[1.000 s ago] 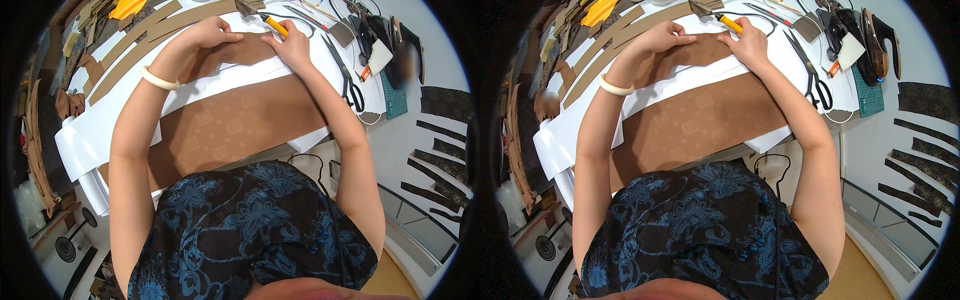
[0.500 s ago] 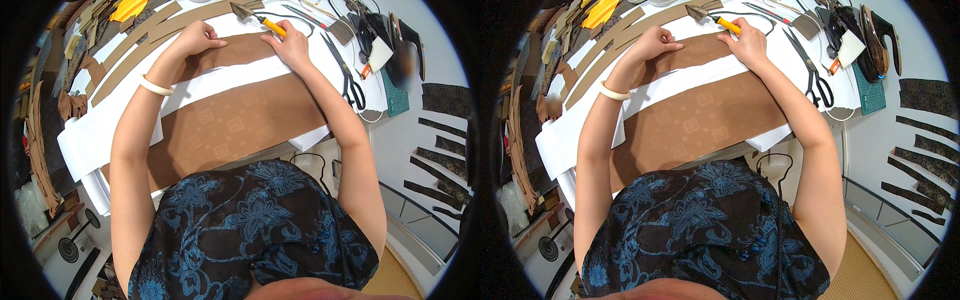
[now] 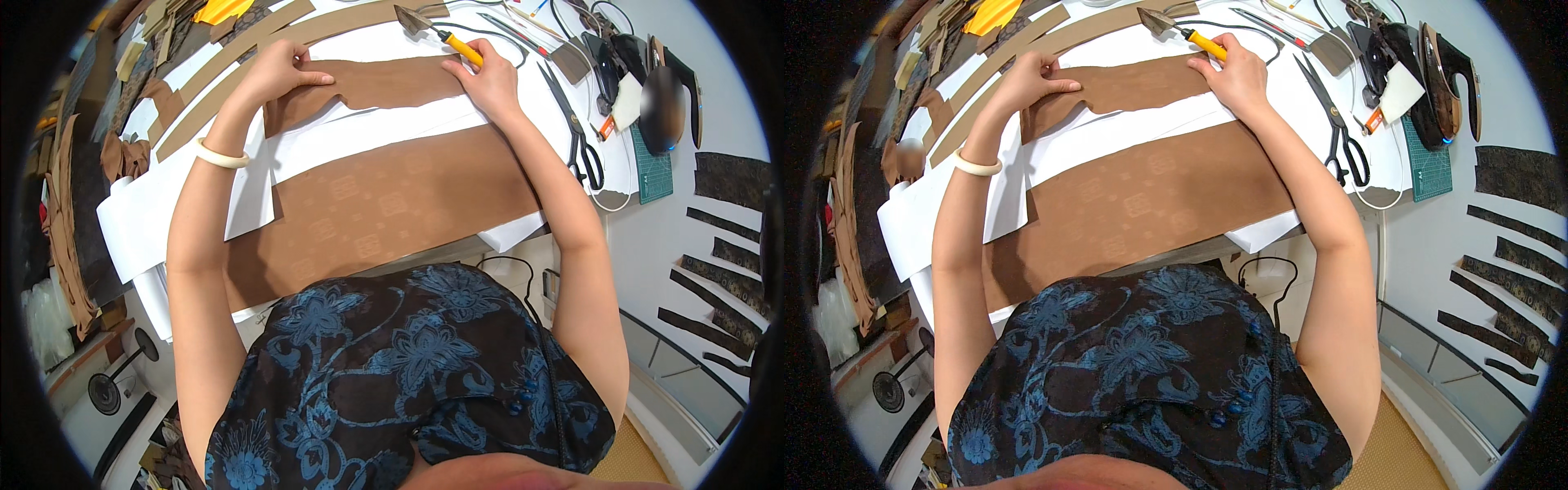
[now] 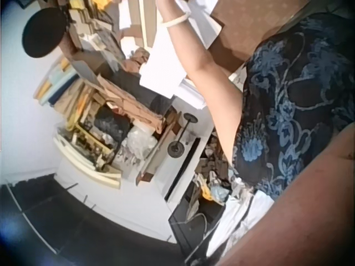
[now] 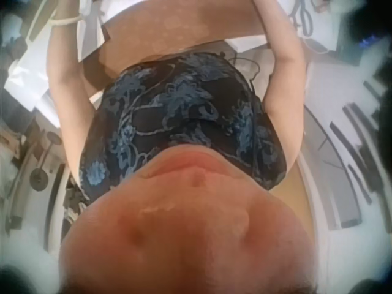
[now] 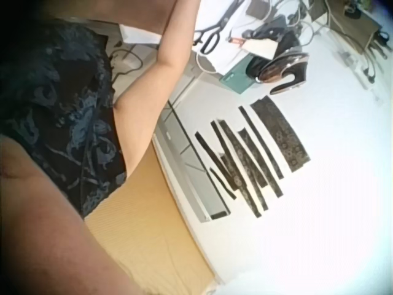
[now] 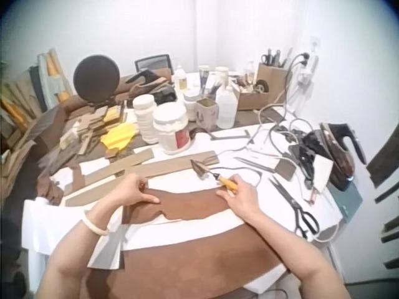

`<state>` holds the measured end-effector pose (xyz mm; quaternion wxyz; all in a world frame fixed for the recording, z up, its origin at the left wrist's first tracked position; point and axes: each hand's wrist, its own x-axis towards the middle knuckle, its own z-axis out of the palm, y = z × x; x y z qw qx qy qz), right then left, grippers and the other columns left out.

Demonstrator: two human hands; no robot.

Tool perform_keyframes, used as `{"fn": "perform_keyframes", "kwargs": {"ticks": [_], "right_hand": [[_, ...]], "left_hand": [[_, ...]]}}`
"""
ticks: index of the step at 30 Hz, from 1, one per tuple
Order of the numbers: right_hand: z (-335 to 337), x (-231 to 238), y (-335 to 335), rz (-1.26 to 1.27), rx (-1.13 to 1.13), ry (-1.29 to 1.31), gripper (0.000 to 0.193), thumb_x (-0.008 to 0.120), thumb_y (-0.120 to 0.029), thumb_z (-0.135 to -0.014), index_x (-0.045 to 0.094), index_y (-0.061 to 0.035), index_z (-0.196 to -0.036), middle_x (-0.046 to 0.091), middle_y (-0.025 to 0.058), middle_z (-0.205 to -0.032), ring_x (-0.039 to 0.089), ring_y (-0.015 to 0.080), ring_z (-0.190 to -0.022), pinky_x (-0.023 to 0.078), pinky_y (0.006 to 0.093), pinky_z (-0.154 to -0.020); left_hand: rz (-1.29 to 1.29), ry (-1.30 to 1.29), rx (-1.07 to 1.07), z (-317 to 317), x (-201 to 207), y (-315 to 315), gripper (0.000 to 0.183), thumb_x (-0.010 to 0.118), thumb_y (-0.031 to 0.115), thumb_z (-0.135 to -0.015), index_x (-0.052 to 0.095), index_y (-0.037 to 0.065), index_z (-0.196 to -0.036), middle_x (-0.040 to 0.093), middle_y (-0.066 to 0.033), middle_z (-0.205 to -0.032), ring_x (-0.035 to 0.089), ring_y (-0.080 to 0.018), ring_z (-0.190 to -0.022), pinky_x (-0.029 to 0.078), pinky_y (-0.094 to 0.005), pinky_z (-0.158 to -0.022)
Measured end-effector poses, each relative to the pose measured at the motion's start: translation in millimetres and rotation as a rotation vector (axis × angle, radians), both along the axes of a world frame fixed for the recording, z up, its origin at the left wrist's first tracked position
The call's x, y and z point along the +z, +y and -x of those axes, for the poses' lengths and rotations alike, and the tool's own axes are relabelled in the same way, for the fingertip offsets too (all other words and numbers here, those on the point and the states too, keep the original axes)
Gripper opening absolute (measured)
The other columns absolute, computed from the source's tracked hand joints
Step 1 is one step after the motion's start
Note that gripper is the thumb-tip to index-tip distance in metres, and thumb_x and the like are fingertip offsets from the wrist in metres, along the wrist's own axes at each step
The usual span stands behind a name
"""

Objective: The person aligns a cardboard template on a brown fabric sheet and uses a rotary cutter to trace the outline. They then switch to scissors to trim the fabric along the marked lines, refining the edges and separating the cut piece from the main sheet.

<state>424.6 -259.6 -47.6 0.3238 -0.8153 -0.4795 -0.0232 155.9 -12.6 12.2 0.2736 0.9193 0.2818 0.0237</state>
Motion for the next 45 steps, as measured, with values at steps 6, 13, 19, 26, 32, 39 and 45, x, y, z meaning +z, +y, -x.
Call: {"fn": "perform_keyframes", "kwargs": {"ticks": [6, 13, 19, 26, 32, 39, 45], "right_hand": [[3, 4, -2, -0.003, -0.006, 0.039, 0.052, 0.084, -0.051, -0.086, 0.066, -0.0084, -0.109, 0.075, 0.0084, -0.081, 0.070, 0.0256, -0.069, 0.054, 0.0363, -0.065], [2, 0, 0, 0.012, 0.000, 0.009, 0.051, 0.084, -0.052, -0.087, 0.068, -0.0088, -0.108, 0.075, 0.0092, -0.082, 0.071, 0.0252, -0.070, 0.055, 0.0355, -0.066], [0, -2, -1, 0.001, -0.008, 0.008, 0.050, 0.084, -0.051, -0.086, 0.069, -0.0088, -0.110, 0.076, 0.0102, -0.083, 0.073, 0.0263, -0.072, 0.057, 0.0379, -0.069], [0, 0, -1, 0.023, 0.000, 0.027, 0.050, 0.085, -0.050, -0.086, 0.069, -0.0089, -0.109, 0.076, 0.0093, -0.083, 0.073, 0.0259, -0.072, 0.057, 0.0380, -0.069], [2, 3, -1, 0.043, -0.010, 0.026, 0.050, 0.084, -0.050, -0.086, 0.068, -0.0086, -0.108, 0.076, 0.0092, -0.082, 0.072, 0.0253, -0.071, 0.056, 0.0379, -0.069], [2, 4, -1, 0.040, -0.013, 0.043, 0.049, 0.084, -0.050, -0.086, 0.068, -0.0084, -0.108, 0.075, 0.0094, -0.081, 0.072, 0.0263, -0.071, 0.056, 0.0383, -0.069], [2, 3, -1, 0.019, -0.011, 0.026, 0.051, 0.085, -0.050, -0.085, 0.068, -0.0083, -0.107, 0.074, 0.0091, -0.079, 0.072, 0.0264, -0.071, 0.055, 0.0384, -0.068]], "left_hand": [[-0.041, 0.056, 0.014, 23, -3, 6, 0.057, 0.097, 0.039, -0.073, 0.052, 0.004, -0.068, 0.047, 0.0002, -0.061, 0.043, -0.0125, -0.059, 0.039, -0.0327, -0.054], [0.099, 0.046, 0.175, 68, -10, 18, 0.043, 0.096, 0.033, -0.076, 0.067, 0.001, -0.076, 0.058, -0.0024, -0.065, 0.054, -0.0136, -0.061, 0.046, -0.0316, -0.058], [0.315, -0.026, 0.350, 89, -3, -1, 0.031, 0.088, 0.026, -0.088, 0.072, -0.001, -0.087, 0.065, 0.0000, -0.073, 0.058, -0.0107, -0.067, 0.048, -0.0301, -0.061], [0.168, -0.055, 0.370, 92, -13, -9, 0.038, 0.089, 0.028, -0.087, 0.066, 0.000, -0.096, 0.068, -0.0049, -0.075, 0.062, -0.0126, -0.069, 0.052, -0.0306, -0.067], [0.055, -0.101, 0.375, 97, -25, -10, 0.051, 0.091, 0.030, -0.084, 0.057, 0.004, -0.112, 0.069, -0.0098, -0.081, 0.065, -0.0210, -0.072, 0.054, -0.0349, -0.069], [-0.129, -0.152, 0.338, 90, -16, -30, 0.049, 0.086, 0.022, -0.086, 0.059, 0.006, -0.123, 0.068, -0.0193, -0.115, 0.066, -0.0332, -0.107, 0.055, -0.0426, -0.091], [-0.726, -0.218, -0.168, 74, -14, -56, 0.051, 0.064, 0.001, -0.089, 0.065, 0.016, -0.138, 0.060, -0.0084, -0.141, 0.056, -0.0287, -0.132, 0.050, -0.0413, -0.112]]}}
